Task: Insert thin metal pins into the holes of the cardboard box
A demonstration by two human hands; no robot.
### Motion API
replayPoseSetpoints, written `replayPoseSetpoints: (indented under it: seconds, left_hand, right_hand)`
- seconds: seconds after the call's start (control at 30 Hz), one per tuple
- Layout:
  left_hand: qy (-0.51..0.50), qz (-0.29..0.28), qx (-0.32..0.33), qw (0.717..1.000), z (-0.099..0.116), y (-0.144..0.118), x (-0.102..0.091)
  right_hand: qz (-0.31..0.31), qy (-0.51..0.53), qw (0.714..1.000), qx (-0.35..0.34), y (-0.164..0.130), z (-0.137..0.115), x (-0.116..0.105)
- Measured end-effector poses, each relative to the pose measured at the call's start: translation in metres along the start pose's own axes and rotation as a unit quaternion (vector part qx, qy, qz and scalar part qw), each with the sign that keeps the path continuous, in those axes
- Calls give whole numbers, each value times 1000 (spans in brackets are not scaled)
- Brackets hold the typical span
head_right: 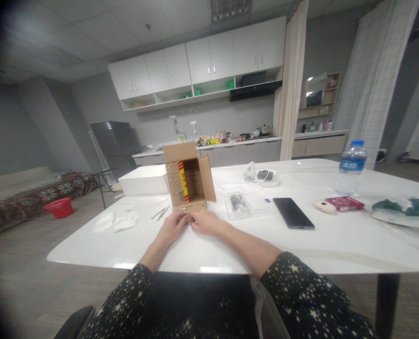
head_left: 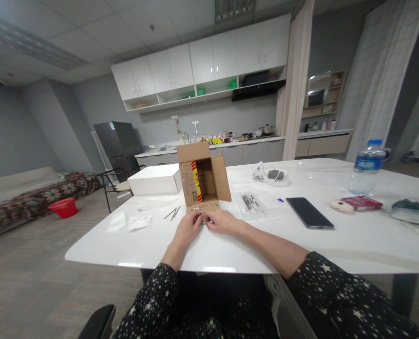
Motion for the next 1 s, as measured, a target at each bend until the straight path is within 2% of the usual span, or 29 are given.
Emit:
replayPoseSetpoints:
  seconds: [1.0]
  left_hand:
    - [4, -14, -2, 1000, 2, 0, 1]
  right_hand:
    - [-3, -5, 1000, 6, -1, -1, -2]
Point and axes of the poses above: each hand's wrist, its own y-axis towards the middle knuckle, its own x-axis out of the palm, z = x × y, the point moved 3 cm from there along y, towards the middle knuckle, and after that the axes turned 2 degrees about z, right-handed, at the moved point
